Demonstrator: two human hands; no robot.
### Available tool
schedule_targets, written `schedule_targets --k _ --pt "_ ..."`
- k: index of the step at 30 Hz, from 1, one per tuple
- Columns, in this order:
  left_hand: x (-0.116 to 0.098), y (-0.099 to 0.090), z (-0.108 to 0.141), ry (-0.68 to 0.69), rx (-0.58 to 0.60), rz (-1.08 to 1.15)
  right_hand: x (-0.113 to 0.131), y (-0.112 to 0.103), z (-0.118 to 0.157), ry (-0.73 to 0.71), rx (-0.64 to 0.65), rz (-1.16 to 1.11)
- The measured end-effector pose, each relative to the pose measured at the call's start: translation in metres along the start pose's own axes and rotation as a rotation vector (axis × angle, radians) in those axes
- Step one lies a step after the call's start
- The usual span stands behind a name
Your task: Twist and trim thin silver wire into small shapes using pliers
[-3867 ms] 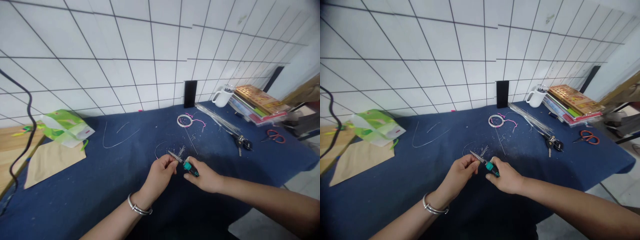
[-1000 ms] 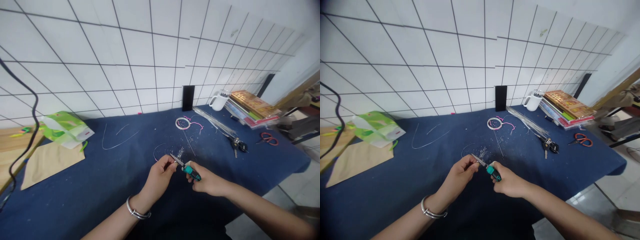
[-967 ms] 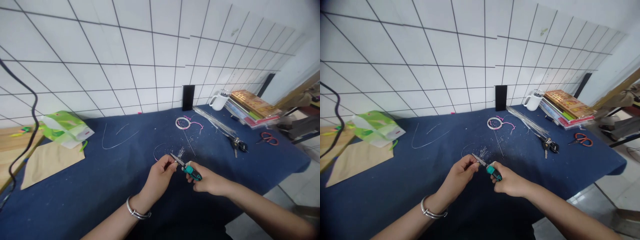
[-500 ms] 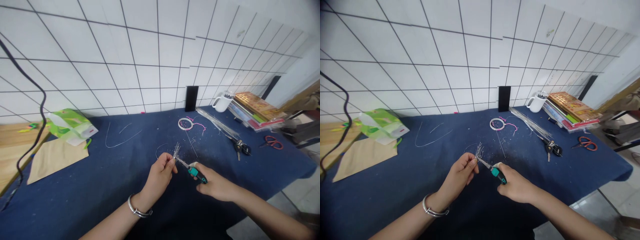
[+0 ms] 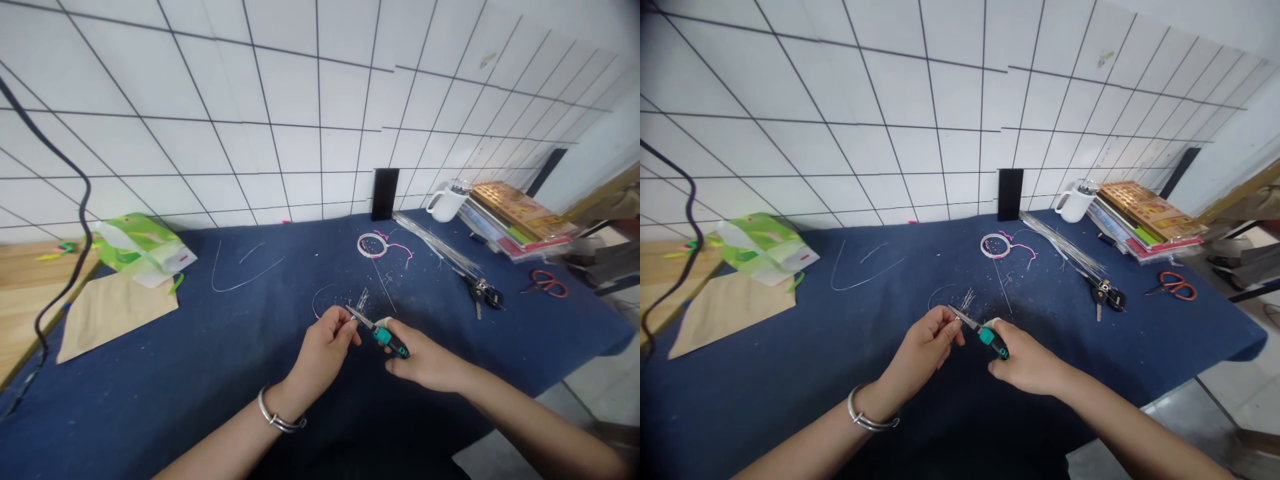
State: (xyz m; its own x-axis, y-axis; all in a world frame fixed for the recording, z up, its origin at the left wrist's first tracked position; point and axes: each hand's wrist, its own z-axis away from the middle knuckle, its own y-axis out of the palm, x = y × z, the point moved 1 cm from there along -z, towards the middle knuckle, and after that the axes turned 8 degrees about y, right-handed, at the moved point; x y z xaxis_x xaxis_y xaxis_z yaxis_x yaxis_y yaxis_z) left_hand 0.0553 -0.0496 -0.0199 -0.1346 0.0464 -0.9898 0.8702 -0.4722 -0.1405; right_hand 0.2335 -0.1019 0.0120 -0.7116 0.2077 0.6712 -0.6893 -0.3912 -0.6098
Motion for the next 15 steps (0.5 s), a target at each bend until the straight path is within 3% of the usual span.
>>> schedule_targets --k 8,15 --pt "-0.0059 -0.0021 0.0000 0.000 -0.010 0.044 -0.0021 0.0031 -0.0006 -0.012 -0.027 0.014" --pt "-0.0062 -0.0038 -0.0012 0.002 0.058 0.004 -0.0085 0.0032 -0.0009 -0.027 -0.025 0.067"
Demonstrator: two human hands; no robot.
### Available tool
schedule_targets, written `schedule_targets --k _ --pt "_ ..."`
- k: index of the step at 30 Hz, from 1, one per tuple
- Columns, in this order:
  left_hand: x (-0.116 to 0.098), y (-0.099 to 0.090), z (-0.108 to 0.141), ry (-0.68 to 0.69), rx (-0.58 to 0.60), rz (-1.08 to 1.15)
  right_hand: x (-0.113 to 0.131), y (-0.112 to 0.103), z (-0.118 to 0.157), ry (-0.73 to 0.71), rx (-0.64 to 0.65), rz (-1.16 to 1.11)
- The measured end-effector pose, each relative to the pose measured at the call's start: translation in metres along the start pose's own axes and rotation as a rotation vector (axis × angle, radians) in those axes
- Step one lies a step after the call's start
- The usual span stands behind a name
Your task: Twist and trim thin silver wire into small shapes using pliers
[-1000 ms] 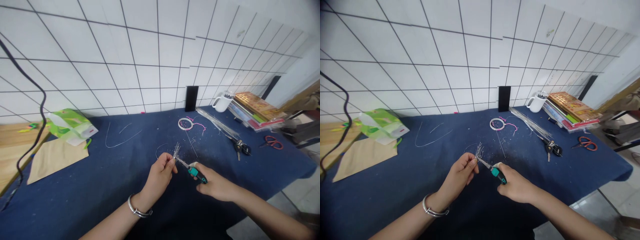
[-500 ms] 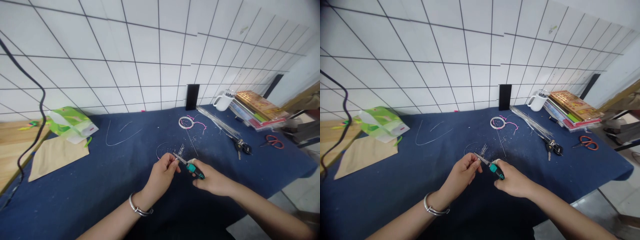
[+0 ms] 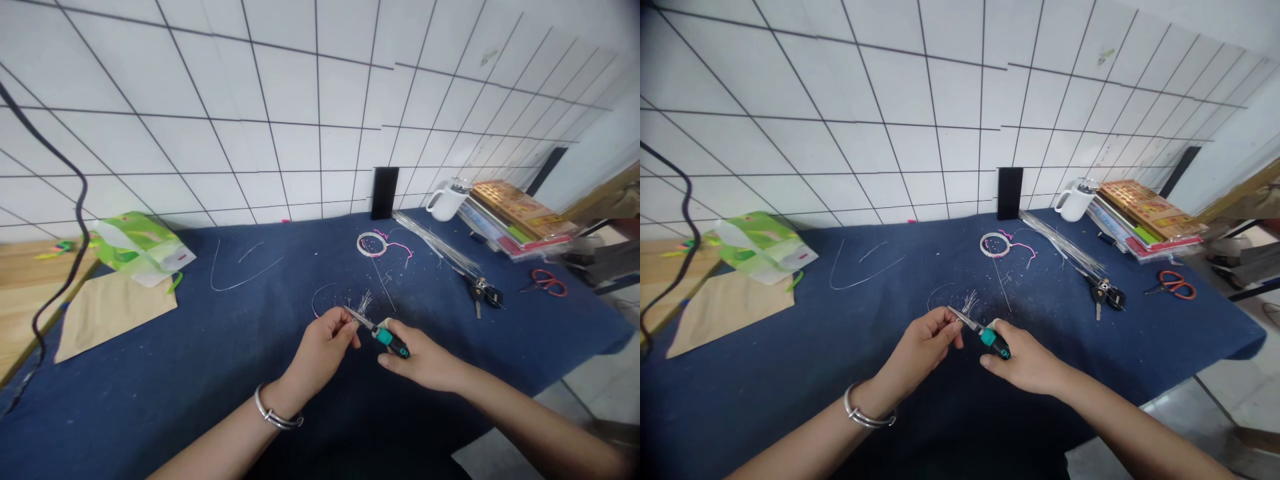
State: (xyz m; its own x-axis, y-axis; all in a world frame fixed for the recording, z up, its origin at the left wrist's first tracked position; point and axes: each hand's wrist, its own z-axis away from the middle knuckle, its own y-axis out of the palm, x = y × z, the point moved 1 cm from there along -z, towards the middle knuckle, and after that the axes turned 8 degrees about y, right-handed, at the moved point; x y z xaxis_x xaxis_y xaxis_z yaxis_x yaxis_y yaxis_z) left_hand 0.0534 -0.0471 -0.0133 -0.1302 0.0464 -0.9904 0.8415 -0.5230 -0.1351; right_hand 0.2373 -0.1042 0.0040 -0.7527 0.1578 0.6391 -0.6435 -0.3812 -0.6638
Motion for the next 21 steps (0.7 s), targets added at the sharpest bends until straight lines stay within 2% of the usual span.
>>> schedule_targets --k 5,8,13,17,21 --pt "0.0009 0.0003 -0.0006 -0.002 -0.001 -0.002 0.0006 0.0015 -0.0005 -0.010 -0.025 0.074" --pt "0.0001 0.0008 -0.0001 0.026 -0.007 -0.002 0.0016 0.0017 0.0004 -0.016 -0.103 0.164" --pt "-0.0027 0.0004 0.0031 0.136 0.004 -0.064 0.0004 -0.0008 0.0022 -0.056 -0.274 0.350" --pt "-0.0015 0.0012 0.0057 0.245 0.004 -0.093 -0.0009 -0.0032 0.0037 -0.084 -0.330 0.456" --pt "0.0006 0.0030 0.0067 0.288 0.007 -0.077 -0.0024 -0.0042 0.0061 -0.111 -0.350 0.476"
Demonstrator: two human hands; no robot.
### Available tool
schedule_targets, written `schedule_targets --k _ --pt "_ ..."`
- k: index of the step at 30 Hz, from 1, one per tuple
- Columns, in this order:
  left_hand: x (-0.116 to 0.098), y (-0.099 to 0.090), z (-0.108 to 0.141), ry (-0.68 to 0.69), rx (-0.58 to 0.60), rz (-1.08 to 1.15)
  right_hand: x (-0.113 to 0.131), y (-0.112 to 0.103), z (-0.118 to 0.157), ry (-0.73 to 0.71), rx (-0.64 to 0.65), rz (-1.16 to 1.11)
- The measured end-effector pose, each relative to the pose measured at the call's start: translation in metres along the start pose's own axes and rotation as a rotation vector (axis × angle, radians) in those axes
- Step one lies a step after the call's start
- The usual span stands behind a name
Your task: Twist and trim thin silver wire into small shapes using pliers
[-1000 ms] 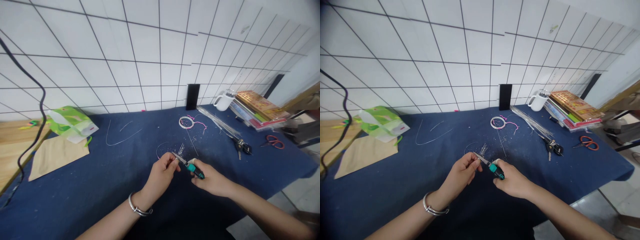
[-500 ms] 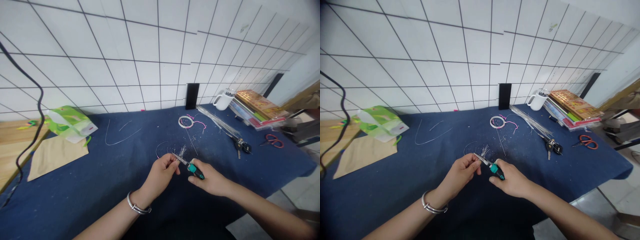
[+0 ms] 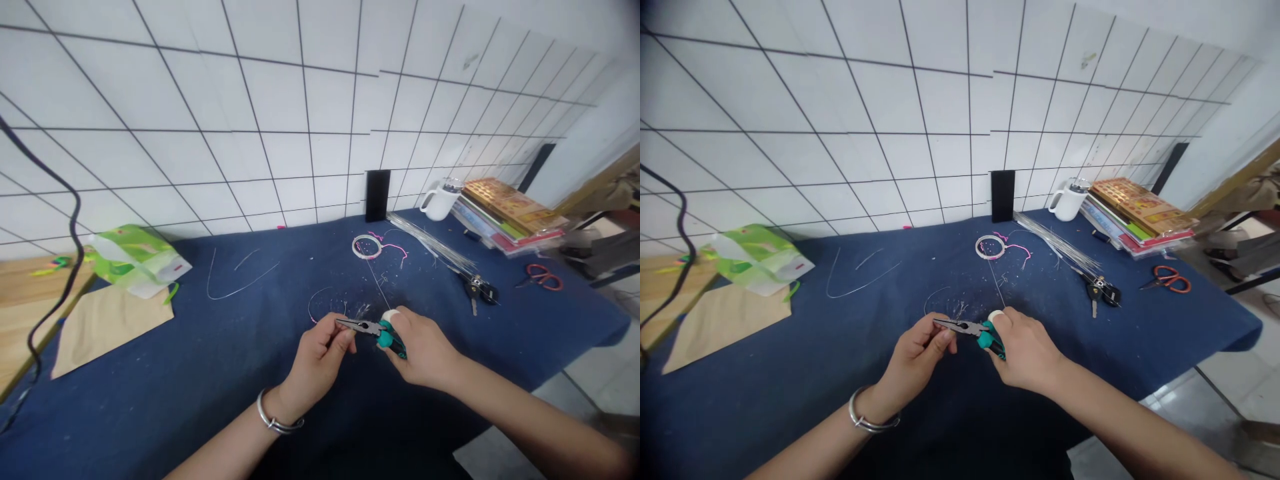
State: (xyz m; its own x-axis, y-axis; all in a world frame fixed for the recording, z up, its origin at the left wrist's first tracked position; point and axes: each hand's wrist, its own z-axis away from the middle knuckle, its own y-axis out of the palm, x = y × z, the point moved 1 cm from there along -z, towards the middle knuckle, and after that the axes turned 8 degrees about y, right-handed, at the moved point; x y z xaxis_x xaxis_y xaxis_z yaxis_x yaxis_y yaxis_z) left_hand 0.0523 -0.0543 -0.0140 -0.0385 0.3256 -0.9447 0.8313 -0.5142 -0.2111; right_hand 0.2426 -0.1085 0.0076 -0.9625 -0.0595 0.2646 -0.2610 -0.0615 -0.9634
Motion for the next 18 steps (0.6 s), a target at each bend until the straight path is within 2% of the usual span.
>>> schedule_targets --k 4,9,14,18 --pt "-0.0011 0.0008 -0.0001 -0.015 0.000 0.007 -0.0009 -0.0009 0.0019 -0.009 0.015 -0.048" --pt "-0.0023 0.0005 -0.0009 -0.105 -0.016 0.057 0.0021 -0.0043 0.0009 0.025 0.078 -0.157" --pt "0.0014 0.0004 -0.0024 -0.186 -0.082 0.161 0.0072 -0.0064 -0.0035 0.071 0.171 -0.256" --pt "0.0046 -0.0002 -0.0028 -0.213 -0.122 0.159 0.0085 -0.0079 -0.0047 0.086 0.204 -0.304"
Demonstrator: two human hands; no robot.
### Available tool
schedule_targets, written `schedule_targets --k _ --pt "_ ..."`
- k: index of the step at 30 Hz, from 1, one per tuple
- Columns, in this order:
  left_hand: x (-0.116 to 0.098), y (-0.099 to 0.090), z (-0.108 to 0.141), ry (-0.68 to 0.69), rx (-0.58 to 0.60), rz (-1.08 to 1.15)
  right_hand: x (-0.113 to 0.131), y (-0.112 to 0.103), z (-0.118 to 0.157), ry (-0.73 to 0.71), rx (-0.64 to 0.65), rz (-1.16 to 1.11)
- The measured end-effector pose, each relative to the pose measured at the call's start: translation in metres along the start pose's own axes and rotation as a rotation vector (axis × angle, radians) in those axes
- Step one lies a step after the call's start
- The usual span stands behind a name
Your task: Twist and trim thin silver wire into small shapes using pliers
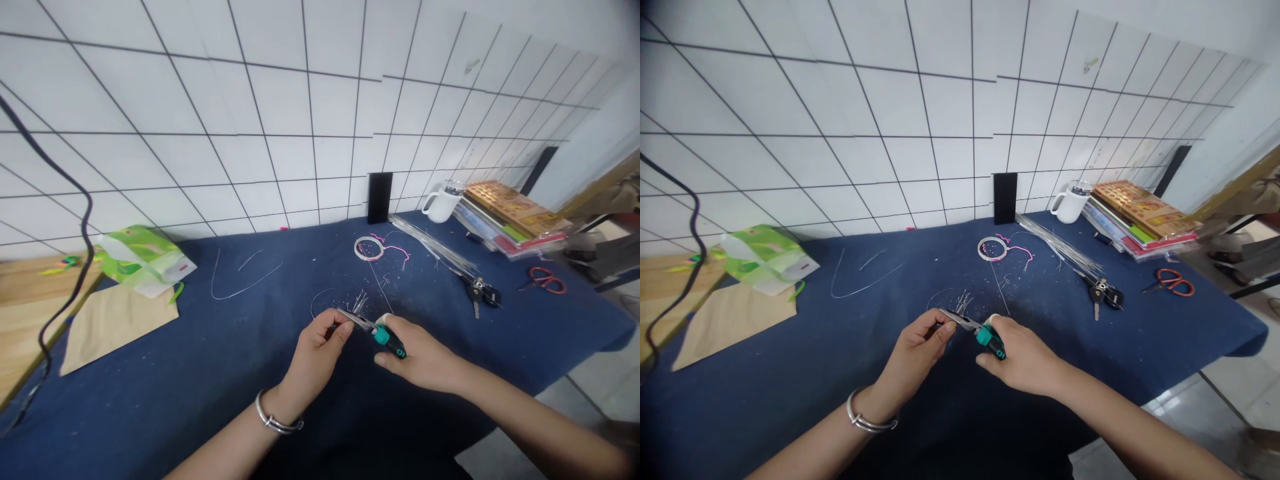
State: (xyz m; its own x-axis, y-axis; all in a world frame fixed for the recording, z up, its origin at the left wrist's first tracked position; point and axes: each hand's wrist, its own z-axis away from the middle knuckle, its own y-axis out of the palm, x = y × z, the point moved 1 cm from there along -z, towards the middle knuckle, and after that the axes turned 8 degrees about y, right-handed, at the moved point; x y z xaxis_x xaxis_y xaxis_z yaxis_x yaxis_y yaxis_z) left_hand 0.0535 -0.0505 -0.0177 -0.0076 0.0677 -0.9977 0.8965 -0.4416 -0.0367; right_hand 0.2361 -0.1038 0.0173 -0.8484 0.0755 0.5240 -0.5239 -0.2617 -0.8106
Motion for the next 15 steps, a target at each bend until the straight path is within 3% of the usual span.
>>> schedule_targets --k 7,15 --pt "-0.004 -0.002 -0.002 -0.031 -0.086 0.050 -0.006 -0.005 0.006 0.008 0.115 -0.139" --pt "-0.007 -0.002 -0.004 -0.063 -0.053 0.140 -0.014 -0.001 0.013 0.020 0.046 -0.189"
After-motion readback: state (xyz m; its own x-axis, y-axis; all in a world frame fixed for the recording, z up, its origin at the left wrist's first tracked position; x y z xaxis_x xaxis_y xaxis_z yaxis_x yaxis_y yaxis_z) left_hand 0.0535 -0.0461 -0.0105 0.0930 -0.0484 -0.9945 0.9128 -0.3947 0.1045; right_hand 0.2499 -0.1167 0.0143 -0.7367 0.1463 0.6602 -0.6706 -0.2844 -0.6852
